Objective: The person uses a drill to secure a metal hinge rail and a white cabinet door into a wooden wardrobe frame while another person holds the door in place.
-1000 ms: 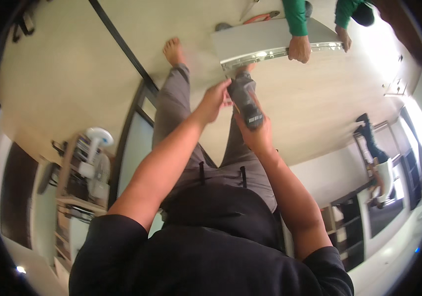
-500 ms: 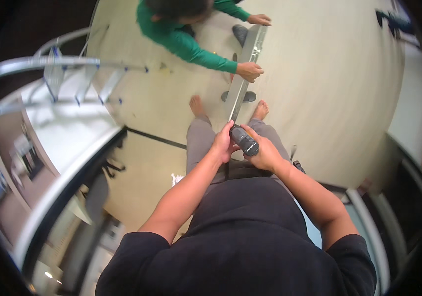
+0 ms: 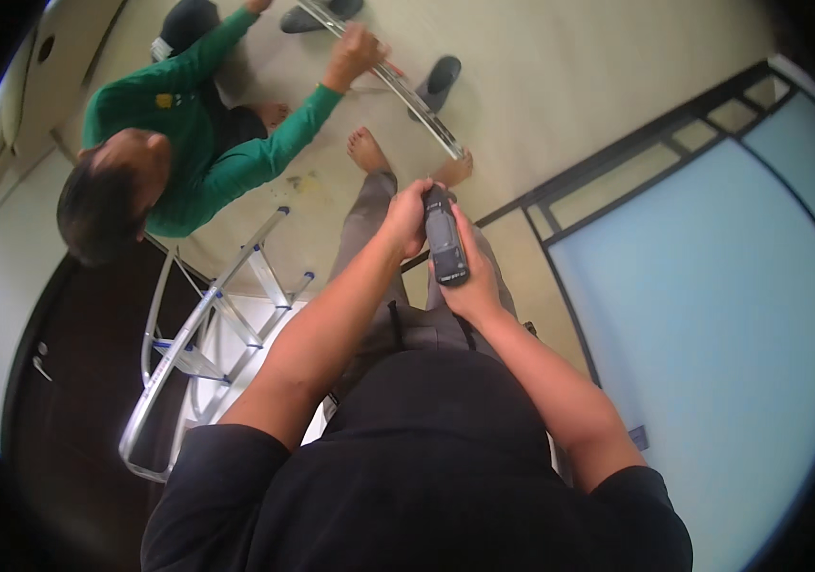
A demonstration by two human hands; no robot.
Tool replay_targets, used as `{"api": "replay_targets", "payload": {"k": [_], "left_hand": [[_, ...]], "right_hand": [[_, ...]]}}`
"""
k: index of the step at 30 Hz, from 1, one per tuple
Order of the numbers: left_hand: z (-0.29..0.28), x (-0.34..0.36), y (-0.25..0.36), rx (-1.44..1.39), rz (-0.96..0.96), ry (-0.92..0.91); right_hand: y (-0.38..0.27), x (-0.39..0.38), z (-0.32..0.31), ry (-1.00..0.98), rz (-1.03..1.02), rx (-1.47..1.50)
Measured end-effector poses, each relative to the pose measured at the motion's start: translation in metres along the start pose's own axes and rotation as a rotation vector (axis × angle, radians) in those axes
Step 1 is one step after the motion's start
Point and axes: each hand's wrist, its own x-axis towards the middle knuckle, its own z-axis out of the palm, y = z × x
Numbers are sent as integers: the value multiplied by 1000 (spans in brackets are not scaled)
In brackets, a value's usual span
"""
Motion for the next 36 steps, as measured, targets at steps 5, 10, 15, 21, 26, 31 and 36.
{"api": "replay_targets", "payload": {"k": [5,10,15,21,26,31,36], "left_hand": [[2,45,-15,62,-63,71],[1,79,-15,253,-142,26],[-7,112,-19,480,-91,12],[17,107,-10,490,-65,-57],[17,113,-11,539,5,-86],[19,116,-11,493,-4,-67],[10,123,-14,494,-40,-91]], "right_hand": [[67,18,43,262,33,229],[95,36,81,511,356,588],[107,55,111,563,381,408],[120,72,117,747,226,252],[118,76,116,746,174,268],[124,76,111,717,144,274],[127,73,110,685,144,302]]}}
